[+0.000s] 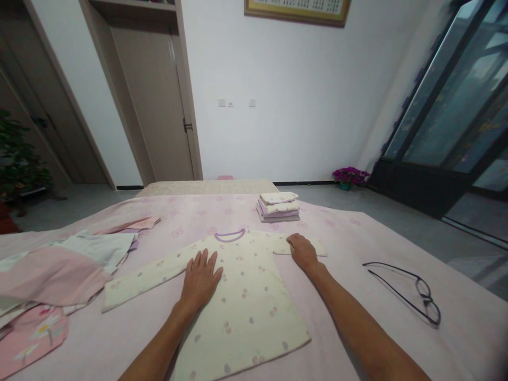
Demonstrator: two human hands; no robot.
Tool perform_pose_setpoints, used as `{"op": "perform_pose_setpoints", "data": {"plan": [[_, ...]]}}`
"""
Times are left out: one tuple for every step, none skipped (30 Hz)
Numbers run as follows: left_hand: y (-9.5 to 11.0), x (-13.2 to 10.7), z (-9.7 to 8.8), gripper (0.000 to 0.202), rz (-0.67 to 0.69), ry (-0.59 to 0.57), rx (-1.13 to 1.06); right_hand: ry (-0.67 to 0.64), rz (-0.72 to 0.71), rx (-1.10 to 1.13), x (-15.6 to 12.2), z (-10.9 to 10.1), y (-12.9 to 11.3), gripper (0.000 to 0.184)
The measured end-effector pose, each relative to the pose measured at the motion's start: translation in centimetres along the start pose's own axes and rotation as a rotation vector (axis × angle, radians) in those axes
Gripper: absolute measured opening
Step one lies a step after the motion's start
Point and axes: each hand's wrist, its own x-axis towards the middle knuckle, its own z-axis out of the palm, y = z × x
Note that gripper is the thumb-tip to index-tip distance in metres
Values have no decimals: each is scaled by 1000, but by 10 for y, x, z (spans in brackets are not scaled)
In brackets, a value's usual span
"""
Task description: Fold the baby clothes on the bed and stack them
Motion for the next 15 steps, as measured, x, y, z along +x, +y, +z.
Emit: {"op": "perform_pose_setpoints", "data": {"plan": [[0, 0, 0, 57, -1, 1, 2, 2, -18, 13, -1, 0, -1, 34], [0, 0, 1, 57, -2, 2, 3, 3, -30, 16, -1, -1, -2, 33], [0, 0, 1, 57, -4, 2, 3, 0, -29, 4, 0, -2, -1, 33], [0, 0, 2, 57, -6, 3, 3, -5, -15, -21, 0, -3, -1, 33], [0, 0, 2, 57, -5, 5, 1, -12, 5, -49, 2, -5, 0, 32], [0, 0, 3, 57, -4, 9, -1, -18, 26, -73, 3, -6, 0, 32], [0, 0, 3, 56, -2, 14, -2, -22, 46, -91, 4, -8, 0, 31], [-1, 0, 3, 56, 1, 19, -3, -25, 60, -101, 6, -9, -1, 31], [-1, 1, 3, 56, 3, 22, -5, -24, 66, -103, 7, -9, -3, 32], [-1, 1, 4, 56, 4, 25, -5, -24, 59, -100, 8, -9, -5, 35], [-1, 1, 4, 56, 4, 27, -6, -26, 44, -96, 8, -8, -9, 37], [-1, 1, 4, 56, 3, 29, -6, -29, 20, -89, 9, -6, -12, 40], [-2, 1, 4, 56, 3, 30, -7, -38, -9, -79, 9, -2, -15, 43], [-2, 1, 4, 56, 5, 33, -8, -56, -36, -65, 9, 1, -18, 46], [-2, 1, 4, 56, 8, 37, -10, -82, -53, -47, 9, 5, -19, 50]]}}
